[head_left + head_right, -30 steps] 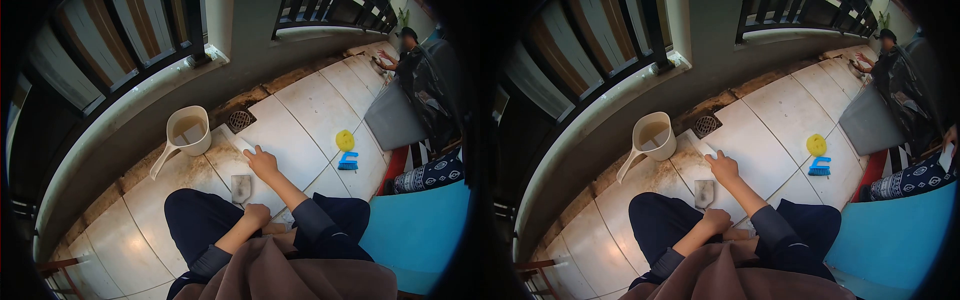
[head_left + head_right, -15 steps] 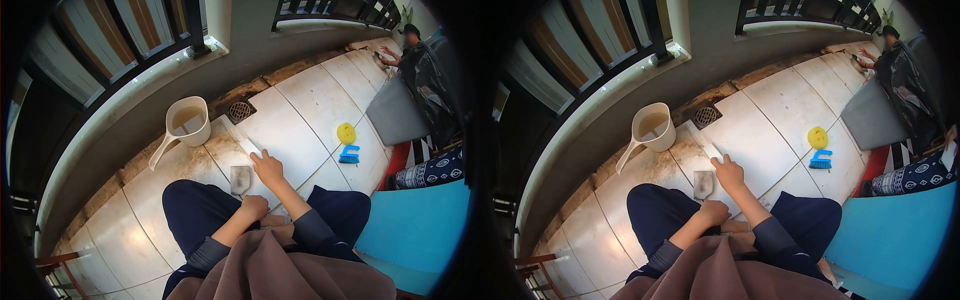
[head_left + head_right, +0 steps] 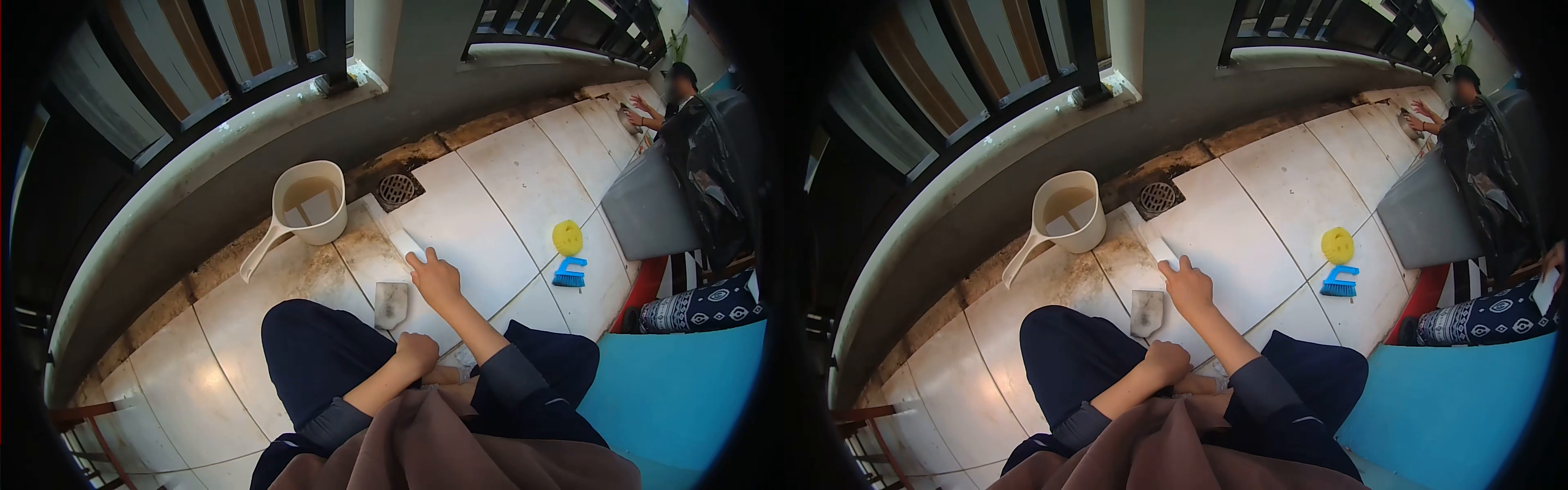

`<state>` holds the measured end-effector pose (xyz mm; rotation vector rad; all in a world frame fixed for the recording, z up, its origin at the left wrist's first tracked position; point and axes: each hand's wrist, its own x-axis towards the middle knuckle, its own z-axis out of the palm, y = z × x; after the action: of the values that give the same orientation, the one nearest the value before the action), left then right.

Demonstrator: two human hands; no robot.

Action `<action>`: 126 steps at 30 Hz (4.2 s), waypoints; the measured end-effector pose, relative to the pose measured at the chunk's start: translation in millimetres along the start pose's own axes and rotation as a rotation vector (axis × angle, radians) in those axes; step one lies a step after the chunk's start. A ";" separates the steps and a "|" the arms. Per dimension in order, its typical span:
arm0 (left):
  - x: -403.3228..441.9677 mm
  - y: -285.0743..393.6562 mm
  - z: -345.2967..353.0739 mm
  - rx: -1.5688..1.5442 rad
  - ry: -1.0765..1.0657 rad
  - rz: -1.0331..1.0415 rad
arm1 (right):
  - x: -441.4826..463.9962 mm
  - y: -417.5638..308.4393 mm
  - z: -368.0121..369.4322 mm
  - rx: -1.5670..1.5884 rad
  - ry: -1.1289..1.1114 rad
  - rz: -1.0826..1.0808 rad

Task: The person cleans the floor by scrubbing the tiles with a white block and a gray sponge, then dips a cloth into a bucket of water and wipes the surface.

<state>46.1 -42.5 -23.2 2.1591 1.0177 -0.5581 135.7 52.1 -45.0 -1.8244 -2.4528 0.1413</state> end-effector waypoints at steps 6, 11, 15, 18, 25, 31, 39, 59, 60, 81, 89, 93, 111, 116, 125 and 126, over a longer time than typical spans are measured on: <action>5.4 -5.0 1.0 -0.057 -0.006 -0.014 | 121.2 -27.7 9.2 0.053 -0.010 0.006; 1.3 -4.3 -4.9 -0.090 -0.014 -0.029 | 119.2 -26.3 8.7 0.075 0.001 -0.018; -0.7 -3.5 -7.2 -0.059 -0.012 -0.008 | 41.6 -6.9 4.7 0.050 0.014 -0.026; -1.8 -1.8 -4.7 -0.055 -0.019 -0.013 | -49.9 12.5 -18.7 -0.010 -0.039 -0.021; 1.3 2.3 -2.0 -0.027 -0.005 -0.010 | -142.4 32.9 -27.0 -0.019 -0.073 0.001; 6.0 -1.0 -0.4 -0.027 -0.017 -0.016 | -22.7 12.9 -12.6 -0.019 -0.017 -0.022; 2.7 -7.4 -4.1 -0.098 0.005 0.007 | 79.2 -2.8 3.6 0.016 -0.003 -0.003; 7.7 1.7 -1.5 -0.019 -0.026 -0.010 | -34.2 12.7 -12.0 -0.009 -0.033 0.021; 8.1 0.2 -2.1 -0.028 -0.028 -0.006 | -10.5 9.9 -8.3 -0.001 -0.030 0.020; -0.6 -0.9 -3.9 -0.046 0.003 0.000 | -174.6 49.8 -37.5 -0.040 -0.130 -0.028; 0.6 -3.6 -5.6 -0.064 -0.013 0.004 | -31.1 20.3 -11.0 -0.006 -0.005 -0.012; 2.4 -5.8 -5.0 -0.070 -0.026 -0.006 | 13.6 17.3 0.8 0.009 0.020 -0.023; -8.3 -4.9 6.2 0.058 0.109 0.064 | -175.3 162.9 -46.7 -0.026 -0.276 0.508; -11.6 -10.6 11.8 0.019 0.175 0.045 | -164.4 125.3 -50.0 -0.034 -0.064 0.289; -8.1 -11.7 17.0 0.006 0.225 0.037 | -155.7 71.8 -10.6 -0.076 -0.572 0.149; -7.4 -11.7 17.2 0.006 0.225 0.034 | -152.0 66.4 -9.1 -0.075 -0.613 0.164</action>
<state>30.8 -53.3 -35.0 2.2779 1.0956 -0.3075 243.6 -74.3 -45.6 -2.2853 -2.6878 0.7291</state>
